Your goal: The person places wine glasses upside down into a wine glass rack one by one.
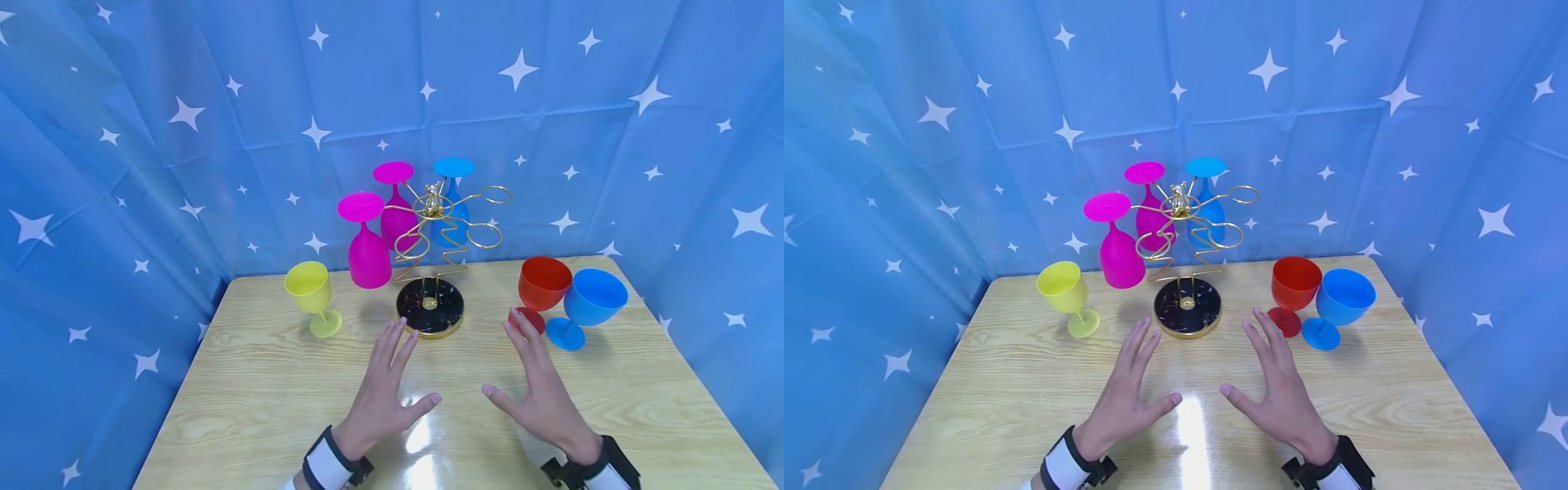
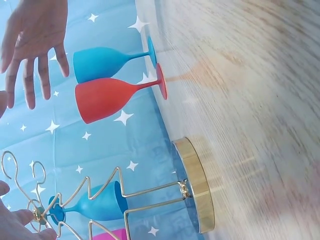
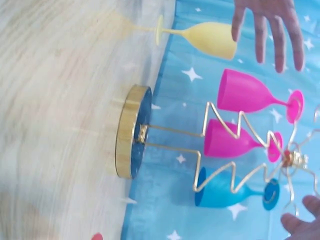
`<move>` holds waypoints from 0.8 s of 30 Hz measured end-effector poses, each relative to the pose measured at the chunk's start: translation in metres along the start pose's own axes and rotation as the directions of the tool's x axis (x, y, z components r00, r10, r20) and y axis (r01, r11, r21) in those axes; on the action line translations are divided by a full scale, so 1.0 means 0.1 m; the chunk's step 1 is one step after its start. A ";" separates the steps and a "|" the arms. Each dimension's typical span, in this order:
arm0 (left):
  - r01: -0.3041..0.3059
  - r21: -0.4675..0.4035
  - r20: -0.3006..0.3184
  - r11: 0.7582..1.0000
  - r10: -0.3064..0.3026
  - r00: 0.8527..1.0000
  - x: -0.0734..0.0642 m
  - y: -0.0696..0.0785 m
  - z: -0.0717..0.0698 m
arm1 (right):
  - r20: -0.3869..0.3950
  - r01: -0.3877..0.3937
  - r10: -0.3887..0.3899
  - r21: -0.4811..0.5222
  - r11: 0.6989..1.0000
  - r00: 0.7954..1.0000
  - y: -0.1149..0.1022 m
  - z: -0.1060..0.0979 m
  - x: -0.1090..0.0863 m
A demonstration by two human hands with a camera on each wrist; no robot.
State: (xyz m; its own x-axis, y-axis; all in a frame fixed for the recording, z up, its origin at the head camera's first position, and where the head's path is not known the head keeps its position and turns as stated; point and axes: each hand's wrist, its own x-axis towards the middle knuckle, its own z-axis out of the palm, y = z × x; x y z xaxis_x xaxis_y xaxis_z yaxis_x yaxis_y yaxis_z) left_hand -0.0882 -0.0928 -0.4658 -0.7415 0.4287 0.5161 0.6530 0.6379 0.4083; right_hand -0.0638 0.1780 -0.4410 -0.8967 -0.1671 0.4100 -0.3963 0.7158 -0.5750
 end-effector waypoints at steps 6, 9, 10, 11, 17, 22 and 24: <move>0.018 -0.009 0.011 1.000 -0.018 1.000 -0.02 0.03 0.03 | -0.067 0.011 -0.009 0.032 0.999 0.998 0.08 -0.14 0.04; 0.022 -0.009 0.010 1.000 -0.022 1.000 -0.03 0.04 0.04 | -0.088 0.000 0.004 0.038 0.999 0.996 0.12 -0.21 0.06; 0.025 -0.010 0.012 1.000 -0.025 1.000 -0.04 0.04 0.04 | -0.097 0.001 0.002 0.037 0.999 0.995 0.14 -0.24 0.07; 0.024 -0.012 0.012 1.000 -0.024 1.000 -0.05 0.04 0.05 | -0.104 0.001 0.003 0.031 1.000 0.995 0.16 -0.27 0.08; 0.055 -0.042 0.045 0.998 -0.053 0.998 -0.08 0.07 0.06 | -0.154 0.025 -0.025 -0.005 1.000 0.988 0.26 -0.45 0.16; 0.045 -0.028 0.038 0.999 -0.044 0.998 -0.09 0.08 0.08 | -0.177 0.008 -0.004 0.019 1.000 0.984 0.36 -0.62 0.23; 0.035 -0.020 0.031 0.999 -0.034 0.999 -0.09 0.08 0.09 | -0.188 -0.006 0.012 0.033 0.999 0.982 0.42 -0.69 0.25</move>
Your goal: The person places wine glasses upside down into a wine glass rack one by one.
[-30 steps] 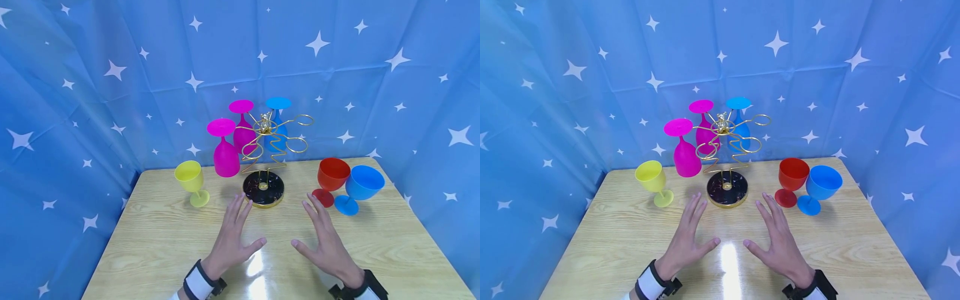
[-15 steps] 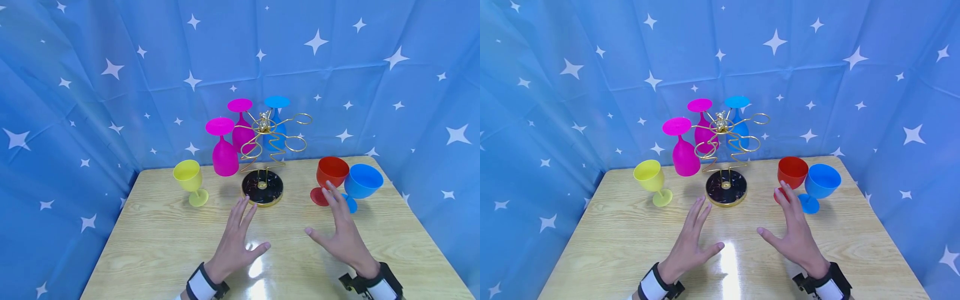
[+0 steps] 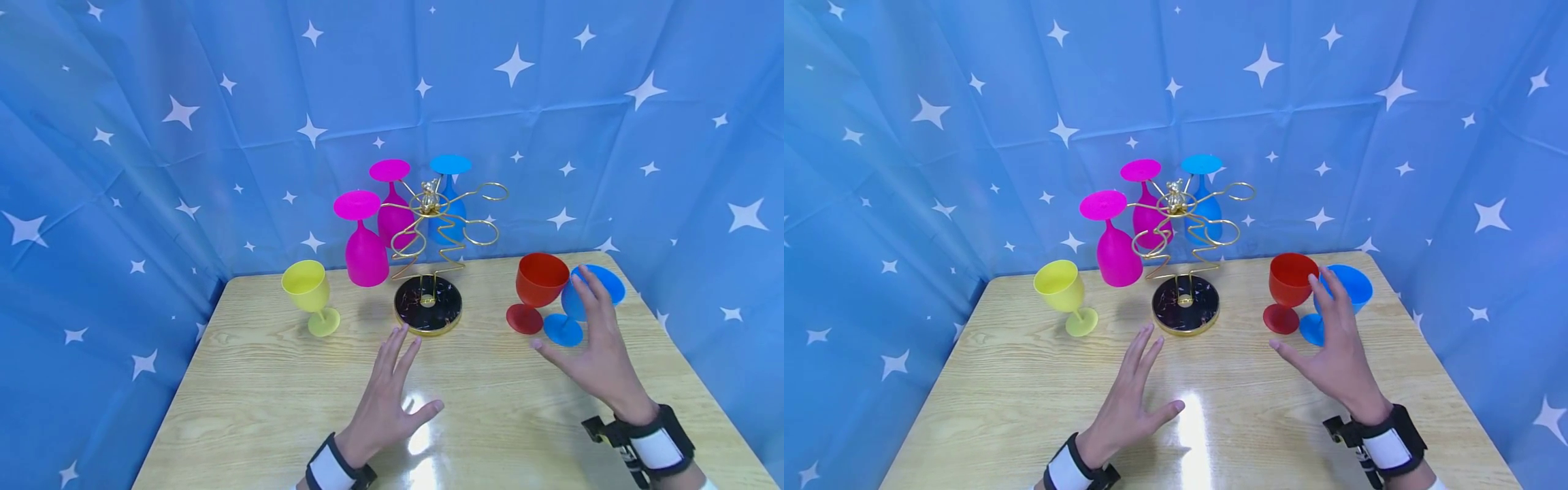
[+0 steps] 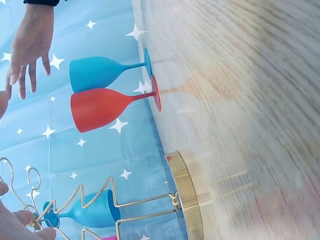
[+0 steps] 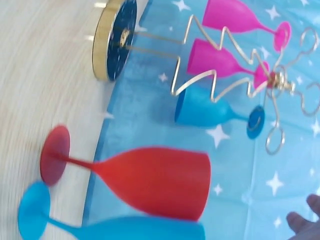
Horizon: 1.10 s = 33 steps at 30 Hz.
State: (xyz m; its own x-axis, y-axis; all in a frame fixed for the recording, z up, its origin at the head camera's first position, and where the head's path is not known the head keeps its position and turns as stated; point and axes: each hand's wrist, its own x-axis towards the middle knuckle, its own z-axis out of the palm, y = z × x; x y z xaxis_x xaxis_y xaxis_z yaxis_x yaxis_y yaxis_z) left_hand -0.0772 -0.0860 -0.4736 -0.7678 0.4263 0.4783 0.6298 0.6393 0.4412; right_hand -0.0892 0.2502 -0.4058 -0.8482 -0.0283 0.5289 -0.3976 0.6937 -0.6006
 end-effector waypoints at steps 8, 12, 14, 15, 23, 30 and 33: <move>-0.044 0.006 -0.039 0.999 0.044 0.998 -0.01 0.00 0.03 | -0.061 -0.037 0.035 -0.039 0.999 0.998 0.24 -0.18 0.14; -0.070 0.002 -0.052 0.998 0.070 0.996 -0.01 0.02 0.03 | -0.072 -0.050 0.047 -0.052 0.997 0.996 0.37 -0.24 0.21; -0.087 -0.003 -0.058 0.996 0.086 0.995 -0.02 0.03 0.04 | -0.072 -0.079 0.076 -0.045 0.996 0.995 0.45 -0.25 0.23; -0.095 -0.005 -0.062 0.996 0.094 0.994 -0.02 0.04 0.04 | -0.069 -0.098 0.094 -0.045 0.994 0.993 0.50 -0.26 0.24; -0.115 0.003 -0.062 0.993 0.115 0.991 -0.04 0.07 0.08 | -0.058 -0.258 0.255 -0.052 0.965 0.965 0.89 -0.21 0.23; -0.100 -0.020 -0.062 0.995 0.099 0.993 -0.07 0.08 0.12 | -0.069 -0.346 0.352 0.085 0.934 0.933 1.12 -0.13 0.23; -0.099 -0.024 -0.063 0.995 0.097 0.993 -0.09 0.08 0.14 | -0.067 -0.359 0.375 0.177 0.917 0.925 1.19 -0.08 0.23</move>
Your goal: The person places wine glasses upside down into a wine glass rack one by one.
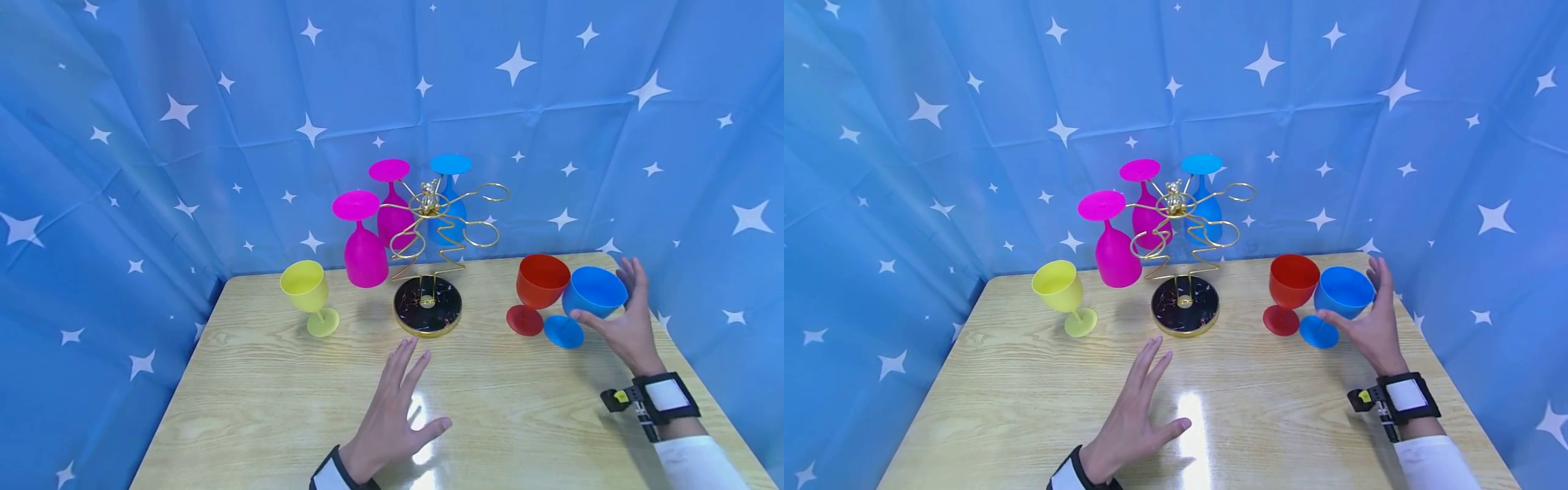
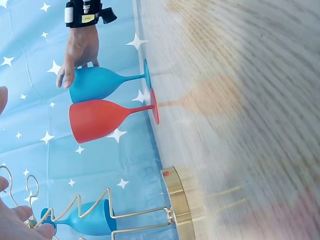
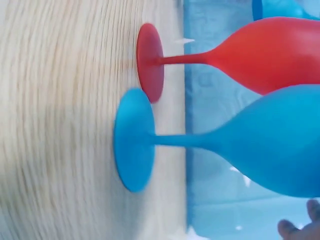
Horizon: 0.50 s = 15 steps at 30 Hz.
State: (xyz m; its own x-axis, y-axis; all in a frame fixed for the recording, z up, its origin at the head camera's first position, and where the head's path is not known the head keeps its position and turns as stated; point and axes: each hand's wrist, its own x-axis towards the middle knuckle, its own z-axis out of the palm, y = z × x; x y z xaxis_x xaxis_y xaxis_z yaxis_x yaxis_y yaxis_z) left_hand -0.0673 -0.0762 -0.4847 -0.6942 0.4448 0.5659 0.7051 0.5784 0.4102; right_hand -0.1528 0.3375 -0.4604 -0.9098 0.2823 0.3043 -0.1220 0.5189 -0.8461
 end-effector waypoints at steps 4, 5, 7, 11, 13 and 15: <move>0.004 0.008 -0.006 1.000 -0.004 1.000 -0.02 -0.01 0.01 | 0.000 -0.049 0.049 0.088 0.995 0.999 0.07 0.06 0.01; 0.008 0.010 -0.005 1.000 -0.008 1.000 -0.02 -0.01 0.01 | 0.005 -0.067 0.067 0.099 0.993 0.998 0.08 0.07 0.01; 0.016 0.011 -0.002 1.000 -0.016 1.000 -0.03 -0.01 0.01 | 0.012 -0.109 0.108 0.100 0.989 0.994 0.11 0.09 0.00; 0.019 0.008 0.004 1.000 -0.019 1.000 -0.03 -0.01 0.00 | 0.023 -0.179 0.178 0.095 0.979 0.984 0.16 0.12 0.00; 0.019 0.007 0.003 1.000 -0.019 1.000 -0.03 -0.02 0.00 | 0.021 -0.198 0.197 0.102 0.975 0.980 0.18 0.13 0.00; 0.018 0.005 0.001 1.000 -0.018 1.000 -0.04 -0.02 0.00 | 0.024 -0.215 0.214 0.116 0.970 0.977 0.19 0.14 0.00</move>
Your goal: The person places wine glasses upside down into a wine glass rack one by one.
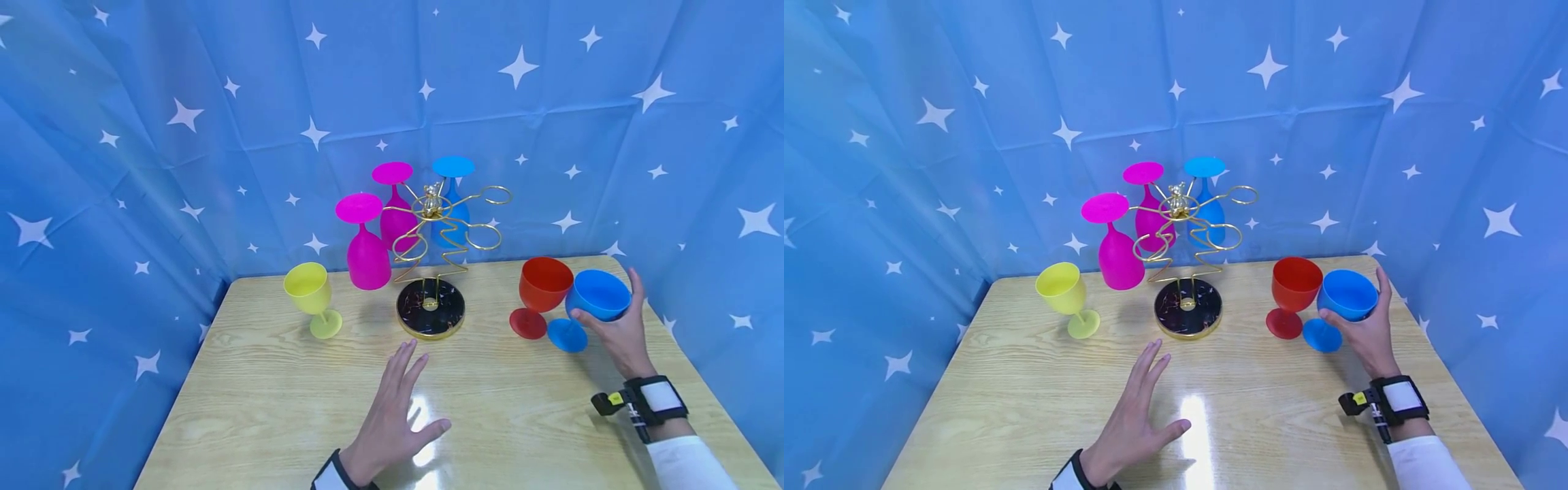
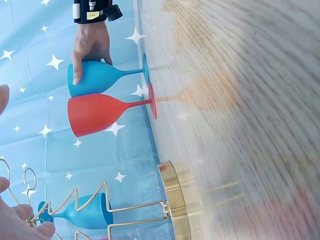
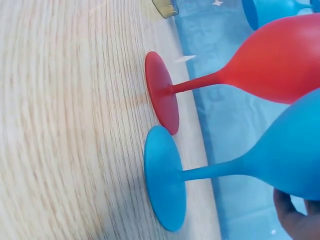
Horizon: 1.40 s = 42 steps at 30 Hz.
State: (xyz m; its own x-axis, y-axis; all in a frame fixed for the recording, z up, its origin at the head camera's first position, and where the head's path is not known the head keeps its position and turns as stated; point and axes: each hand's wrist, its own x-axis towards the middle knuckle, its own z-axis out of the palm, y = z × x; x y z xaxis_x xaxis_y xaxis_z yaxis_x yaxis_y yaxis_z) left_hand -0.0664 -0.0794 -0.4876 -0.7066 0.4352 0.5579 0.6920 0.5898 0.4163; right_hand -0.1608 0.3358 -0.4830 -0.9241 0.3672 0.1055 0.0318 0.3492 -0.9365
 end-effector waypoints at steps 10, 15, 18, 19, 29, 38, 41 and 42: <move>0.002 0.009 -0.003 1.000 -0.002 1.000 -0.04 0.00 0.01 | 0.011 -0.061 0.061 0.060 0.996 0.998 0.06 0.06 0.00; 0.013 0.008 -0.001 1.000 -0.013 1.000 -0.05 0.01 0.01 | -0.015 -0.053 0.054 0.075 0.996 0.998 0.06 0.07 -0.02; 0.017 0.003 -0.001 1.000 -0.017 1.000 -0.05 0.01 0.00 | -0.050 -0.052 0.055 0.073 0.996 0.997 0.05 0.04 -0.02; 0.018 0.001 -0.003 1.000 -0.018 1.000 -0.05 0.01 0.00 | -0.065 -0.050 0.055 0.065 0.997 0.996 0.03 0.03 -0.02; 0.089 -0.050 0.031 0.995 -0.088 0.996 -0.01 0.04 -0.07 | -0.182 -0.012 0.023 0.061 0.998 0.983 -0.23 -0.15 -0.10; 0.181 -0.152 0.062 0.972 -0.174 0.983 0.05 0.06 -0.16 | -0.182 0.055 -0.055 -0.005 0.998 0.982 -0.51 -0.23 -0.28; 0.184 -0.194 0.048 0.963 -0.178 0.983 0.08 0.07 -0.18 | -0.166 0.078 -0.081 -0.025 0.997 0.983 -0.62 -0.24 -0.36; 0.184 -0.205 0.044 0.961 -0.179 0.983 0.09 0.07 -0.19 | -0.159 0.083 -0.087 -0.032 0.996 0.984 -0.66 -0.24 -0.38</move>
State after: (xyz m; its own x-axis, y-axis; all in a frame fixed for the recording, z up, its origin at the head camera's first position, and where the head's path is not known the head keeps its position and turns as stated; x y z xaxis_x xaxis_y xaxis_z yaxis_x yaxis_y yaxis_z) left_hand -0.0649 -0.0841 -0.4658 -0.8247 0.3521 0.4426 0.5655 0.5074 0.6502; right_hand -0.1184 0.3196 -0.4174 -0.8513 0.4674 0.2383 -0.0327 0.4061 -0.9132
